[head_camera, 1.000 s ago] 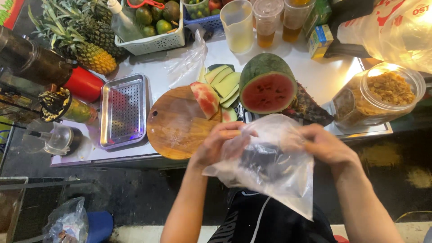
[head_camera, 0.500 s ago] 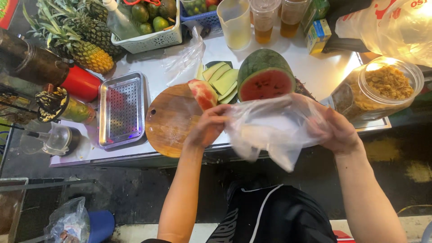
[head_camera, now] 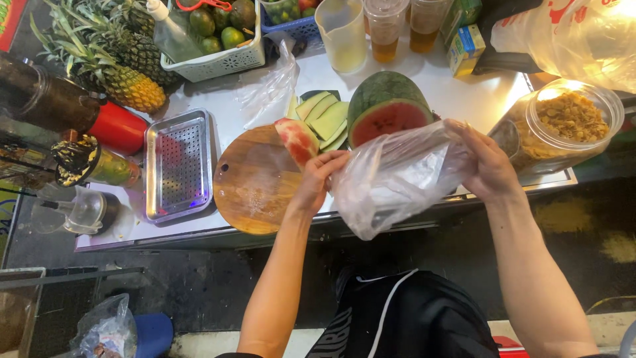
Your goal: The person puts slices of watermelon into a plastic bag, seals the bag by tying it, and then places the bagged watermelon into another plastic bag along with other fruit slices.
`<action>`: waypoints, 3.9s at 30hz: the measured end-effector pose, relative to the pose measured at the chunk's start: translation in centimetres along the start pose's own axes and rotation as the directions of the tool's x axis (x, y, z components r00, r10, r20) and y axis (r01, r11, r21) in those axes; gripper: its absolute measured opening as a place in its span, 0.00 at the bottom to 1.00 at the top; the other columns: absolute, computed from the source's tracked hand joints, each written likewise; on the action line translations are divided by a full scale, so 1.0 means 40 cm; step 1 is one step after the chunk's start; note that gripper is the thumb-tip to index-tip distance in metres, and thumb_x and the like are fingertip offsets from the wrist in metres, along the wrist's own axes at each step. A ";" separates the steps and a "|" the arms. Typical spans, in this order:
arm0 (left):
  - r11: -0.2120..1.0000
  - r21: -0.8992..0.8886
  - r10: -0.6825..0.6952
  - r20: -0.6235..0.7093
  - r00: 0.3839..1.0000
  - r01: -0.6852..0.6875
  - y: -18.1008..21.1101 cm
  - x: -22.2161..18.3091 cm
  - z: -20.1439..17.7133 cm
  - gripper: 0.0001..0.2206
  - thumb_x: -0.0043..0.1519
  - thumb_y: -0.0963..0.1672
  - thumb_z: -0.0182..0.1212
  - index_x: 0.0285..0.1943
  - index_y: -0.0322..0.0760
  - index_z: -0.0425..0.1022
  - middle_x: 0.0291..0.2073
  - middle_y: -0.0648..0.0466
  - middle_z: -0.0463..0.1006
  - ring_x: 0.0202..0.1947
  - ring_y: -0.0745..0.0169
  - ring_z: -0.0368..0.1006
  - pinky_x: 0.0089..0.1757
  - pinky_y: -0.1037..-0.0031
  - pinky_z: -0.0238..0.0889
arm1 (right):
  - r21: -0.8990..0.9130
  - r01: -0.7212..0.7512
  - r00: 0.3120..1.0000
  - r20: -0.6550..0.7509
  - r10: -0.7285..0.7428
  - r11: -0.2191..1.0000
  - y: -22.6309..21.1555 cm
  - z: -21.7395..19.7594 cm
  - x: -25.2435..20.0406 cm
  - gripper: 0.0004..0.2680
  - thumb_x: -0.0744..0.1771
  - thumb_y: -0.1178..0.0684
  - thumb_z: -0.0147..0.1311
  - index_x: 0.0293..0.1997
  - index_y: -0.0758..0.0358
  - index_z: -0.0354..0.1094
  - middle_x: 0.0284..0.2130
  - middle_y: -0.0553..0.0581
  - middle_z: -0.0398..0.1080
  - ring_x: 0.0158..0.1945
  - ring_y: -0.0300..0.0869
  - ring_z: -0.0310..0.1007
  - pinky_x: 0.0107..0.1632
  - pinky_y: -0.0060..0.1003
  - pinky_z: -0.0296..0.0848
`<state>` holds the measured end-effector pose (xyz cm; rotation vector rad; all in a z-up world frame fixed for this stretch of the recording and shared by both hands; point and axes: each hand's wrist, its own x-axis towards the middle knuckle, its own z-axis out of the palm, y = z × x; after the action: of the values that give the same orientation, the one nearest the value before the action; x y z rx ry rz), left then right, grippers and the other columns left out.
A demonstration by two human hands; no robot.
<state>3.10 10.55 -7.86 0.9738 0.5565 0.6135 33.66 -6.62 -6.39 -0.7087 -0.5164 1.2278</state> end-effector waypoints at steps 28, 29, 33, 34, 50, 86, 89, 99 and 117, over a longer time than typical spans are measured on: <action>0.948 0.056 0.317 -0.256 0.913 -0.314 -0.023 0.392 -0.010 0.16 0.63 0.46 0.66 0.55 0.29 0.81 0.43 0.59 0.83 0.41 0.75 0.74 0.44 0.83 0.66 | -0.068 0.102 0.988 -0.111 -0.109 0.992 0.058 -0.093 0.319 0.11 0.73 0.50 0.56 0.56 0.67 0.71 0.42 0.51 0.72 0.46 0.38 0.74 0.55 0.38 0.74; 0.948 0.056 0.316 -0.256 0.913 -0.312 -0.023 0.392 -0.007 0.16 0.63 0.46 0.66 0.55 0.29 0.81 0.43 0.59 0.83 0.41 0.75 0.74 0.44 0.83 0.66 | -0.068 0.102 0.988 -0.112 -0.109 0.992 0.052 -0.070 0.318 0.11 0.73 0.50 0.56 0.56 0.67 0.71 0.42 0.51 0.72 0.46 0.38 0.74 0.55 0.38 0.74; 0.893 0.320 0.418 -0.330 0.846 -0.317 -0.035 0.395 -0.014 0.17 0.67 0.49 0.62 0.51 0.27 0.82 0.39 0.57 0.82 0.38 0.74 0.71 0.42 0.82 0.64 | -0.135 0.016 0.986 -0.165 -0.038 0.991 0.046 -0.037 0.324 0.11 0.70 0.50 0.56 0.55 0.65 0.71 0.45 0.53 0.75 0.48 0.37 0.75 0.54 0.35 0.75; 0.862 0.403 0.450 -0.331 0.829 -0.307 -0.039 0.396 -0.021 0.20 0.70 0.50 0.59 0.46 0.24 0.83 0.35 0.55 0.81 0.36 0.71 0.71 0.41 0.80 0.65 | -0.132 0.008 0.987 -0.159 -0.030 0.991 0.050 -0.043 0.328 0.12 0.70 0.49 0.56 0.55 0.65 0.70 0.45 0.53 0.75 0.48 0.38 0.75 0.54 0.35 0.75; 0.989 0.025 0.143 -0.470 0.871 -0.149 -0.176 0.117 0.026 0.15 0.71 0.47 0.55 0.57 0.28 0.73 0.45 0.51 0.75 0.43 0.64 0.68 0.44 0.73 0.61 | -0.374 -0.232 0.954 -0.266 0.136 0.898 0.044 -0.080 0.178 0.19 0.72 0.41 0.48 0.64 0.65 0.67 0.53 0.59 0.73 0.53 0.41 0.73 0.54 0.35 0.72; 0.784 0.621 0.340 -0.417 0.843 -0.009 0.073 0.276 0.104 0.17 0.68 0.46 0.54 0.38 0.24 0.81 0.22 0.47 0.82 0.20 0.63 0.80 0.27 0.70 0.70 | -0.911 -0.376 0.897 -0.403 -0.179 0.167 0.016 -0.060 0.373 0.27 0.74 0.33 0.38 0.40 0.73 0.77 0.32 0.69 0.76 0.38 0.49 0.77 0.44 0.45 0.71; 0.988 0.116 0.150 -0.491 0.858 -0.106 -0.047 0.363 0.003 0.12 0.67 0.44 0.54 0.44 0.28 0.80 0.31 0.49 0.82 0.23 0.59 0.78 0.26 0.74 0.67 | -0.931 -0.342 0.901 -0.364 -0.234 0.132 0.031 -0.076 0.368 0.25 0.75 0.32 0.38 0.44 0.67 0.77 0.32 0.68 0.74 0.36 0.49 0.72 0.44 0.47 0.69; 0.702 -0.698 -0.101 -0.291 0.952 -0.139 -0.105 0.398 -0.026 0.20 0.69 0.48 0.45 0.63 0.32 0.70 0.55 0.47 0.78 0.53 0.53 0.76 0.55 0.60 0.68 | -0.737 -0.211 0.914 -0.382 -0.139 0.643 0.075 -0.175 0.339 0.15 0.71 0.43 0.52 0.50 0.66 0.77 0.36 0.52 0.77 0.37 0.32 0.72 0.40 0.31 0.72; 0.938 0.346 0.203 -0.527 0.825 -0.010 -0.201 0.439 -0.102 0.10 0.62 0.43 0.62 0.42 0.28 0.81 0.32 0.46 0.82 0.30 0.59 0.77 0.35 0.66 0.69 | -0.597 0.028 0.844 -0.416 -0.340 0.802 0.102 -0.085 0.362 0.15 0.72 0.39 0.52 0.38 0.62 0.66 0.22 0.45 0.65 0.24 0.30 0.60 0.27 0.27 0.61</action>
<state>14.45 21.72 -19.51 1.1482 1.1626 0.9395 37.24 7.34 -11.93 -1.4170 -0.4983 0.6298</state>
